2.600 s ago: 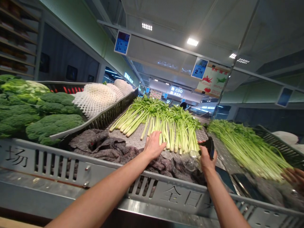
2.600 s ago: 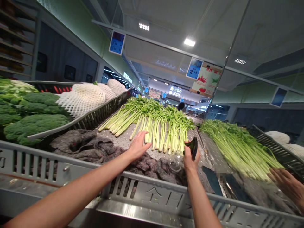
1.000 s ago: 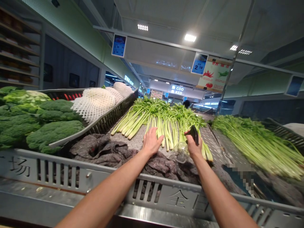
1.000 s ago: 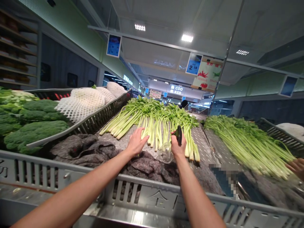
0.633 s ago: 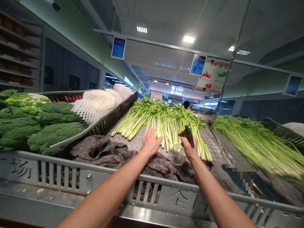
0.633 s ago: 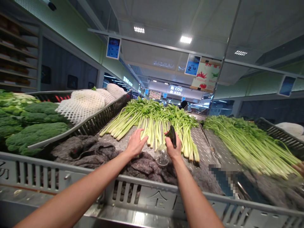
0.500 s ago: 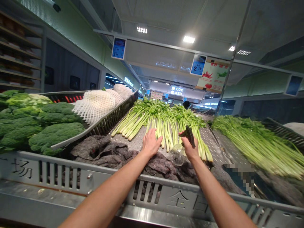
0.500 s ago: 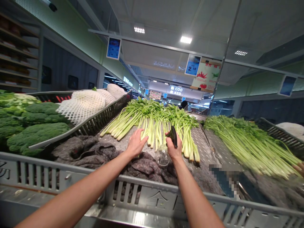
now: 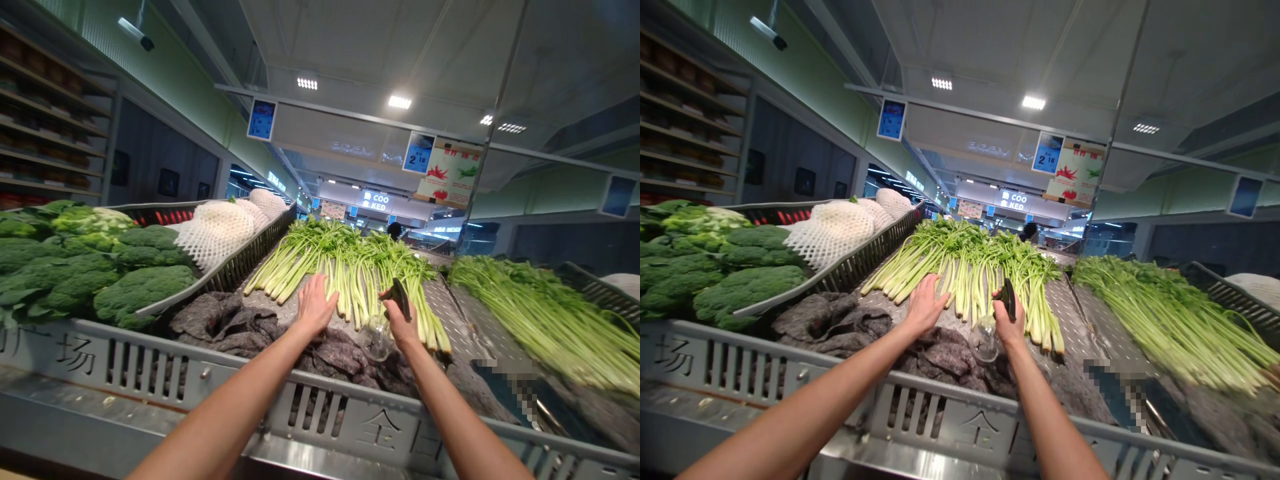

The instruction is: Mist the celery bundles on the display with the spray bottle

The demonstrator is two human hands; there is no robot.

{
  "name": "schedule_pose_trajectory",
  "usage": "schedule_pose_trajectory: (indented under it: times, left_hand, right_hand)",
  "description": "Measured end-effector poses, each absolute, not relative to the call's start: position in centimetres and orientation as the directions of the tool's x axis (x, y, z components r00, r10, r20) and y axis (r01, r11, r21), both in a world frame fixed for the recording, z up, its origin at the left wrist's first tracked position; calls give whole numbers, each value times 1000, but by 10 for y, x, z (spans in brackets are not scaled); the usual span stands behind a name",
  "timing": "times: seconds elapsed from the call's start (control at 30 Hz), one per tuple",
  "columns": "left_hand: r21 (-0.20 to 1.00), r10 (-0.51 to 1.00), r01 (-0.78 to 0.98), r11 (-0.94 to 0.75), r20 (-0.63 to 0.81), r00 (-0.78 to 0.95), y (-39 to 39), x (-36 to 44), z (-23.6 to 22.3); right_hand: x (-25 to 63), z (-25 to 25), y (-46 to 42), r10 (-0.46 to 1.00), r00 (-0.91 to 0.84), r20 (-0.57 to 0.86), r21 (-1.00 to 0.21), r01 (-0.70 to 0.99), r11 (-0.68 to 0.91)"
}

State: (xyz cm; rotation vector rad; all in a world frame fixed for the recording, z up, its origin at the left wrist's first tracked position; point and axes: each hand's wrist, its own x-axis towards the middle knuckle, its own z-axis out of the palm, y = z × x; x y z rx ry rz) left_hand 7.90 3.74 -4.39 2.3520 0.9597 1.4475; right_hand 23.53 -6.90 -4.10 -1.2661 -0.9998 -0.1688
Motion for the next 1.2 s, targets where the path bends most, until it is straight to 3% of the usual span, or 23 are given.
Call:
schedule_pose_trajectory:
  times: [0.27, 0.4, 0.63, 0.83, 1.03, 1.2]
  left_hand:
    - [469, 626, 507, -723, 755, 194, 70, 31, -39]
    - [520, 668, 509, -686, 727, 158, 79, 20, -46]
    - [618, 725, 463, -636, 684, 83, 82, 21, -48]
    - [643, 728, 430, -633, 684, 48, 82, 19, -49]
    - [639, 692, 411, -650, 721, -28, 82, 18, -49]
    - [630, 665, 389, -672, 744, -57, 84, 19, -49]
  right_hand:
    - [182, -22, -42, 394, 478, 785, -616, 666, 420]
    - [172, -30, -25, 361, 543, 758, -652, 648, 394]
    - [172, -36, -25, 445, 548, 708, -703, 603, 377]
    - [149, -30, -23, 547, 410, 730, -670, 590, 451]
    - [127, -28, -16, 501, 361, 786, -615, 536, 579]
    - [116, -31, -20, 548, 287, 786, -594, 595, 541]
